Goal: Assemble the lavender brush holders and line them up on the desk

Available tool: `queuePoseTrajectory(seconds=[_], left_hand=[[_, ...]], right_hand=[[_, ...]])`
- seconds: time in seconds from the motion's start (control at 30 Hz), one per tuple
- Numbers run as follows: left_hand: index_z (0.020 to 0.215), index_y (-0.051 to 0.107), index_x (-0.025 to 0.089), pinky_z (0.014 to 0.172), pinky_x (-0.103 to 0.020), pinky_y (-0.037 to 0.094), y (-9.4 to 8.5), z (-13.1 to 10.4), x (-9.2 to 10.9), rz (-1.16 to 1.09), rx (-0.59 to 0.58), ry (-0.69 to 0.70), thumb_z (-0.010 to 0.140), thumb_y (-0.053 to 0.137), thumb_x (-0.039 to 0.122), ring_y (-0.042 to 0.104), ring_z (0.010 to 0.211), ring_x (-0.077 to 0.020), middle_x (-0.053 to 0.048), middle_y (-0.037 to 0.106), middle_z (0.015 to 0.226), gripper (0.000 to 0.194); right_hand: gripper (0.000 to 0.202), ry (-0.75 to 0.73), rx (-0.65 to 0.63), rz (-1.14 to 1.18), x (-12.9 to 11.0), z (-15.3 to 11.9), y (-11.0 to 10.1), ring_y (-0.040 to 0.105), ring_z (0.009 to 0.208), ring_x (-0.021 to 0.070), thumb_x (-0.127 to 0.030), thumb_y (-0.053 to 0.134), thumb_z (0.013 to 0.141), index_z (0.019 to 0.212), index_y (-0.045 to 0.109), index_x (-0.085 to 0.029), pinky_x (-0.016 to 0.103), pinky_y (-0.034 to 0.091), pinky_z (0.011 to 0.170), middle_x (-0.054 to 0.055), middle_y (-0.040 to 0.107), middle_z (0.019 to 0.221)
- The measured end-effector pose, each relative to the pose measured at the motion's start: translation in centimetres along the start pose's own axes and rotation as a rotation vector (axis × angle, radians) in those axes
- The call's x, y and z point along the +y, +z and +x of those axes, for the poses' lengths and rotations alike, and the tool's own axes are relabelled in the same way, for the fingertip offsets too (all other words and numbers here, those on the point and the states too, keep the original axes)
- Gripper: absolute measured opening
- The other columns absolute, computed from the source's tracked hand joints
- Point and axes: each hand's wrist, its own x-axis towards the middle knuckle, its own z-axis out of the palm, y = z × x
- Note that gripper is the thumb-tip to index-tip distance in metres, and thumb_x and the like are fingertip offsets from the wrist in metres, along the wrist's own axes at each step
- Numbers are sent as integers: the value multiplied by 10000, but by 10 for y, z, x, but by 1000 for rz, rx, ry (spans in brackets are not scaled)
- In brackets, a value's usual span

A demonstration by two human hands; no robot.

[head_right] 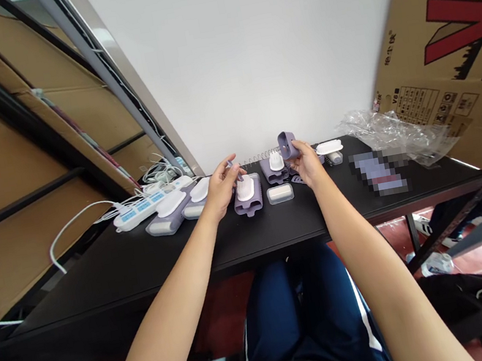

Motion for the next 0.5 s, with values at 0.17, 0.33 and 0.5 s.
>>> queuePoseTrajectory(seconds=[0.17, 0.33, 0.5], left_hand=[[1421, 585, 184, 788, -284, 511, 0, 0, 0, 1, -9, 8, 897, 674, 534, 624, 843, -162, -56, 728, 910, 637], [1419, 589, 182, 788, -288, 516, 1, 0, -1, 22, -18, 1, 893, 678, 535, 636, 851, -169, -58, 728, 901, 639], [1414, 593, 185, 779, -291, 519, 1, 1, -1, 18, -15, -11, 891, 685, 524, 634, 834, -168, -54, 723, 893, 630]], right_hand=[[300, 2, -3, -82, -2, -5, 4, 666, 723, 153, -410, 728, 741, 936, 547, -271, 234, 413, 517, -35, 723, 880], [292, 33, -37, -107, -4, -12, 8, 643, 689, 137, -417, 732, 756, 920, 538, -274, 232, 433, 553, -46, 692, 835], [273, 31, -79, -94, -4, -14, 10, 624, 655, 120, -397, 735, 766, 911, 546, -265, 213, 413, 540, -49, 682, 811]])
